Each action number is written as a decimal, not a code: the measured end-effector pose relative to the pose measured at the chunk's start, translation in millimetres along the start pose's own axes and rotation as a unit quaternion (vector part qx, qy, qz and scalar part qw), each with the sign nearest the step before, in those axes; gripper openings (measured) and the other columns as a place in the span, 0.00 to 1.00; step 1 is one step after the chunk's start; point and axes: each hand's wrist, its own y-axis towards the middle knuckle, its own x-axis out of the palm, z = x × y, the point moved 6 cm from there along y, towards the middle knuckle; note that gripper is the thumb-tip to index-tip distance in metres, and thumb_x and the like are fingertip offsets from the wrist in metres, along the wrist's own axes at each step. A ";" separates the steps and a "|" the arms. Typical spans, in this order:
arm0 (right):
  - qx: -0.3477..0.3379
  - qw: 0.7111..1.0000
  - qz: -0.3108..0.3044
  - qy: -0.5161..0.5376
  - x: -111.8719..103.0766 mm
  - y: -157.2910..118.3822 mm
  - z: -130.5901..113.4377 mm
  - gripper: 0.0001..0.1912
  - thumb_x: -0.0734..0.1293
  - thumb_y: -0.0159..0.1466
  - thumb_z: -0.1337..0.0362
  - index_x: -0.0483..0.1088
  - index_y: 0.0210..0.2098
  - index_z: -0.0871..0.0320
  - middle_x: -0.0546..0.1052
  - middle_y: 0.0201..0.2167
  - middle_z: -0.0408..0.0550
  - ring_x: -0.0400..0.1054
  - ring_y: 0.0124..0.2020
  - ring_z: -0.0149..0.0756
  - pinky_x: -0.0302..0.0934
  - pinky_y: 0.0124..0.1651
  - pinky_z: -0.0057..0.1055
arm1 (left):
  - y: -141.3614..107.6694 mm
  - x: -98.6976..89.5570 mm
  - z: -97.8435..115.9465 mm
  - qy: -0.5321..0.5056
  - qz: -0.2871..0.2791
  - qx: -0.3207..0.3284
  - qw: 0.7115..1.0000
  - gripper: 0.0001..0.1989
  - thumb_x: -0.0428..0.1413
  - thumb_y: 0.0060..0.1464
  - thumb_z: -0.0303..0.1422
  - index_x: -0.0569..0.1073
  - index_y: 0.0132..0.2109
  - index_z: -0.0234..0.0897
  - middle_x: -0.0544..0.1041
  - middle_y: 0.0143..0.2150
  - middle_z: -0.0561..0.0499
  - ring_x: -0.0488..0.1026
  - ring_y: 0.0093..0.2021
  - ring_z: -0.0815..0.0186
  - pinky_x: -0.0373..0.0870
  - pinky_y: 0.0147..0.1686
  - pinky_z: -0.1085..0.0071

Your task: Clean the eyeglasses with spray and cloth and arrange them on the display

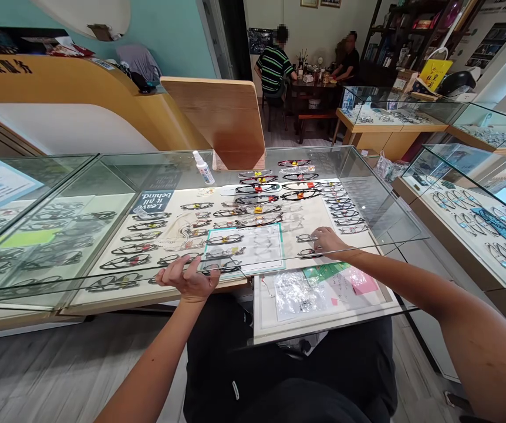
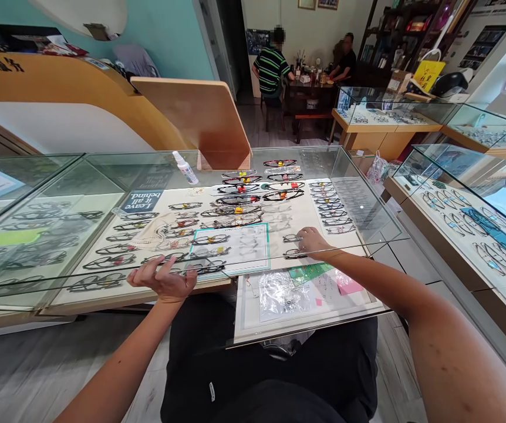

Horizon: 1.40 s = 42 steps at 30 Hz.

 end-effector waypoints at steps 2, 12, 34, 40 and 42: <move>-0.001 1.000 0.001 -0.002 -1.0 0.3 -0.2 0.09 0.73 0.69 0.59 0.86 0.36 0.53 0.79 0.64 0.52 0.65 0.68 0.56 0.55 0.73 0.52 | 2.4 -0.5 0.0 0.005 0.001 -0.019 1.000 0.25 0.62 0.46 0.51 0.67 0.47 0.44 0.67 0.48 0.37 0.64 0.52 0.41 0.43 0.60 0.32; 0.027 0.999 -0.020 -0.015 3.4 22.2 17.7 0.12 0.67 0.70 0.62 0.85 0.44 0.53 0.85 0.56 0.53 0.70 0.63 0.54 0.54 0.71 0.52 | 9.3 -4.8 5.9 0.036 -0.009 -0.040 0.998 0.26 0.62 0.48 0.56 0.67 0.45 0.44 0.70 0.47 0.36 0.67 0.51 0.41 0.51 0.59 0.31; -0.180 0.949 -0.229 0.115 -94.6 -66.7 -161.9 0.03 0.69 0.62 0.69 0.75 0.33 0.55 0.81 0.32 0.45 0.70 0.32 0.36 0.53 0.33 0.31 | 4.2 -9.2 19.3 0.042 0.058 0.127 0.989 0.24 0.61 0.52 0.45 0.68 0.52 0.42 0.68 0.54 0.37 0.65 0.55 0.43 0.47 0.60 0.42; -0.087 0.994 -0.061 0.034 -215.5 -20.2 -130.7 0.11 0.65 0.70 0.68 0.74 0.32 0.56 0.77 0.27 0.45 0.63 0.27 0.34 0.49 0.34 0.33 | 1.1 -8.2 11.7 -0.030 0.047 0.079 0.995 0.22 0.64 0.48 0.43 0.68 0.48 0.43 0.68 0.50 0.38 0.62 0.55 0.40 0.41 0.61 0.40; 0.018 0.998 0.016 -0.052 -239.3 11.0 -93.7 0.17 0.62 0.75 0.62 0.77 0.32 0.57 0.79 0.28 0.48 0.66 0.29 0.37 0.49 0.35 0.34 | -0.9 -6.1 8.9 0.005 0.040 0.069 0.997 0.22 0.62 0.49 0.46 0.68 0.49 0.43 0.68 0.49 0.38 0.63 0.54 0.41 0.43 0.60 0.40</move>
